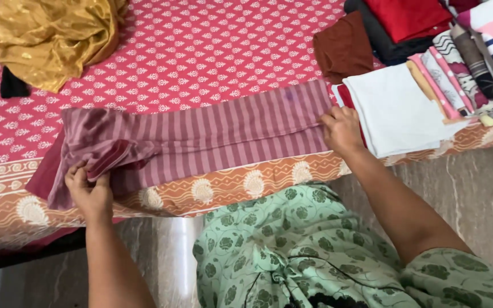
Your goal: Folding a light blue polo shirt and a striped pink shirt on a bed.
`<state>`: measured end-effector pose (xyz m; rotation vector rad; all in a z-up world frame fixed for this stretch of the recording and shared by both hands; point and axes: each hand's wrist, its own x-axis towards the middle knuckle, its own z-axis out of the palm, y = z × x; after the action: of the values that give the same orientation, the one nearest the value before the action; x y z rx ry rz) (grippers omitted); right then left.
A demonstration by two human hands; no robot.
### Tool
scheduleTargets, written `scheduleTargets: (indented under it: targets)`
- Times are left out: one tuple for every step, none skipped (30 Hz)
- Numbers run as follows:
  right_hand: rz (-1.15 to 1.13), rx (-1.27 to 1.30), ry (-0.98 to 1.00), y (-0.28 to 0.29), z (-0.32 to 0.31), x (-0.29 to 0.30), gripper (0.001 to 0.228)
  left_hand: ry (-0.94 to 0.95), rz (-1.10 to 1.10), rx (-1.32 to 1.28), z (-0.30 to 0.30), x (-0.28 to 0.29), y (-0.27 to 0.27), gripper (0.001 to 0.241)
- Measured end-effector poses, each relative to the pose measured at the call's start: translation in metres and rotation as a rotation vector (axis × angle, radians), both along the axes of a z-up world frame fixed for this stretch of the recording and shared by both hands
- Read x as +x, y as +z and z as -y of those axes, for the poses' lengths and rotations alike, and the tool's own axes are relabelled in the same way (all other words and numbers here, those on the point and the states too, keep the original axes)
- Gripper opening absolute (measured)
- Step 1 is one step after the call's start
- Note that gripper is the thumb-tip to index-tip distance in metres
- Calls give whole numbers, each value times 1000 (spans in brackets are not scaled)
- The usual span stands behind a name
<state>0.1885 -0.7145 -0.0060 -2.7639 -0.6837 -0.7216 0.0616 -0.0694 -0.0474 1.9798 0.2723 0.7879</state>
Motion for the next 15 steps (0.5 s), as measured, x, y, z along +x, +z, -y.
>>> scheduleTargets:
  targets:
    - [-3,-8,-13,2,0,0,18,-2,22,-39,0,-1,-2,26]
    - [-7,-15,-27,4,0,-1,19,-3,44,-78,0,-1,-5,27]
    - [-5,-15,-26,7,0,1,19,-2,46,-78,0,-1,-6,27]
    - [-5,-15,-42,9,-1,2,19,21,19,-71,0,-1,-7,28]
    - [-8,-15,-55,11,-2,3,19,46,-12,-65,-1,-3,-8,29]
    - [-10,-15,-52,9,-1,2,19,50,-14,-65,0,-5,-9,29]
    - [-35,-25,-74,7,0,4,20,59,-8,-74,0,-5,-9,29]
    - [-60,-34,-96,6,0,6,21,68,-2,-83,1,-5,-8,29]
    - [-59,-32,-90,4,1,7,21,73,-1,-81,1,-6,-7,29]
    - [-96,-45,-114,3,1,9,22,85,25,-97,1,-6,-6,30]
    - [-134,-57,-138,0,2,10,23,95,48,-113,0,-7,-4,31]
    - [-135,-55,-133,0,2,12,23,101,48,-111,-4,-8,-8,31]
    - [-183,-76,-163,-1,3,14,24,118,23,-72,-9,-9,-12,30]
    - [-231,-97,-193,-1,3,16,24,135,-2,-34,-13,-11,-16,30]
    - [-232,-97,-185,6,-2,18,24,142,-3,-33,-16,-13,-21,30]
